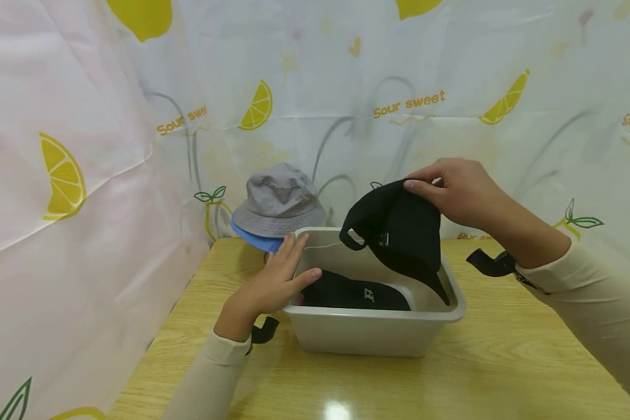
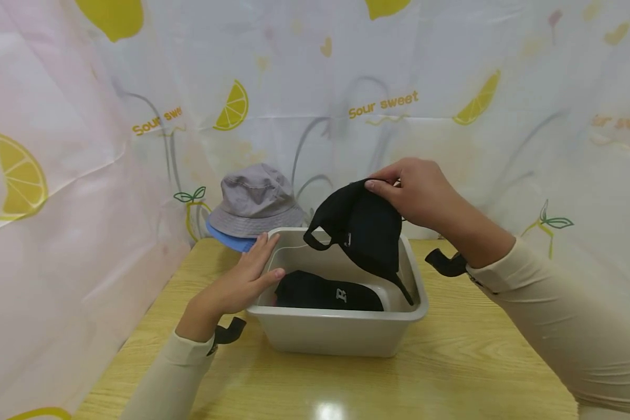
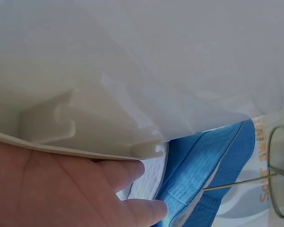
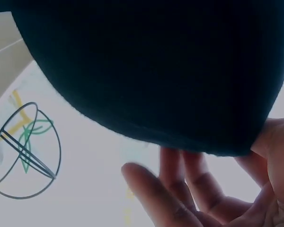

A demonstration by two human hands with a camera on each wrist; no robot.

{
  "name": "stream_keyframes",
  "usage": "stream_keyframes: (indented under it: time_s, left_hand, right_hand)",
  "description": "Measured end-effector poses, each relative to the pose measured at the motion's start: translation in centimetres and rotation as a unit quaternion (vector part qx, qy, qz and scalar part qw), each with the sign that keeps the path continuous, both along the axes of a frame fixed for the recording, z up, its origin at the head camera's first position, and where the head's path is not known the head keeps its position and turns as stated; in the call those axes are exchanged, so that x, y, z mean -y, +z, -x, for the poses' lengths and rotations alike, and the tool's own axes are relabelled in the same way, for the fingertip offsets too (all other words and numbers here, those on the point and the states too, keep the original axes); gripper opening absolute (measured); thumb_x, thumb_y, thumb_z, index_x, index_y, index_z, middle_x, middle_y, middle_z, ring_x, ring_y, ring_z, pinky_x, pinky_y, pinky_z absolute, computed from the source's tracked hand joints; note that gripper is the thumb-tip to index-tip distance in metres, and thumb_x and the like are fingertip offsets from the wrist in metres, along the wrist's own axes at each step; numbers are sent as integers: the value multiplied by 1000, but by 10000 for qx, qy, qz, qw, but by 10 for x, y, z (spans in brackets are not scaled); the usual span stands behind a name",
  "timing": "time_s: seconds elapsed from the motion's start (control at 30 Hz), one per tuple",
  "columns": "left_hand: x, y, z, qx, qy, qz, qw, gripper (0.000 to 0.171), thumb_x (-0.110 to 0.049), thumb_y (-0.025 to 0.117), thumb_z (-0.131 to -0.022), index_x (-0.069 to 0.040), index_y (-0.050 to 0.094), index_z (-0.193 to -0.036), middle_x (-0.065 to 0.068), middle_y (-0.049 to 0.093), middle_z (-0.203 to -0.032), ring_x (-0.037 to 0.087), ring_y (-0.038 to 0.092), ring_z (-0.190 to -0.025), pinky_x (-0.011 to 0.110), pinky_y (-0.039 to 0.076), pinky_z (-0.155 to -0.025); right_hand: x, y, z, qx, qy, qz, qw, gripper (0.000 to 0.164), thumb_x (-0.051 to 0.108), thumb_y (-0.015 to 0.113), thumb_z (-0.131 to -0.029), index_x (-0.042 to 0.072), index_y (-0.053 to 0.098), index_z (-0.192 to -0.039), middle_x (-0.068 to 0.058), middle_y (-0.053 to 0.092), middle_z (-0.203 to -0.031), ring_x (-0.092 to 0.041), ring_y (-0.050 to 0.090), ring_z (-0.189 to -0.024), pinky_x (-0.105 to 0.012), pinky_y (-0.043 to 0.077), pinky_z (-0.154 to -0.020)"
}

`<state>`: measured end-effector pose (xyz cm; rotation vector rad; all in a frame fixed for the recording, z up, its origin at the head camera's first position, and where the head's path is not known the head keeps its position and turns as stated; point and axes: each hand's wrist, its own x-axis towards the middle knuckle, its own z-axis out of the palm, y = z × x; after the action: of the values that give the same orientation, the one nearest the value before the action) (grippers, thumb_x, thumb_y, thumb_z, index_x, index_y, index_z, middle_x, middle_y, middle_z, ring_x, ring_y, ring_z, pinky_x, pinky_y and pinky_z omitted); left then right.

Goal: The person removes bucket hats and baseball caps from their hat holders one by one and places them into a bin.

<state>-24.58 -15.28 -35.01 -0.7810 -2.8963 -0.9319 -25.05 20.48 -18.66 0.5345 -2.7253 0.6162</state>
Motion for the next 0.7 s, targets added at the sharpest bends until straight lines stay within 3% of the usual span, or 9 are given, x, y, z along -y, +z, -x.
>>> stream_keyframes:
  time_s: [0.2,0.4,0.53,0.7]
  left_hand:
    - [0,1,0,-33,-11,45,10000,88,-72,40,-101,-29,4,-168,17,-6,-174,37,-7,-161,71,-2,-122]
    - [-1,2,-2,-10,8,28,10000,87,-72,40,-101,-30,3,-168,16,-6,-174,36,-8,-161,70,-2,-123]
    - [-1,2,-2,11,11,16,10000,87,-72,39,-101,-31,3,-168,16,-6,-174,35,-8,-161,70,-2,-123]
    - [-1,2,-2,34,19,1,10000,86,-71,39,-101,-31,3,-168,16,-6,-174,35,-7,-161,69,-2,-124]
  right_hand:
    - [7,-11,0,-301,226,-364,9986,27,34,68,-102,24,78,-124,-10,75,-120,-28,68,-106,-50,54,-87]
    - [14,-22,1,-505,316,-816,9949,23,35,69,-100,28,80,-120,-4,74,-120,-30,68,-115,-53,55,-89]
    - [18,-29,2,-512,325,-988,9933,22,37,71,-99,30,81,-117,0,74,-121,-29,66,-122,-53,56,-87]
    - [22,-39,5,-476,391,-1216,9907,20,37,71,-99,30,82,-114,0,75,-122,-27,68,-115,-52,57,-85]
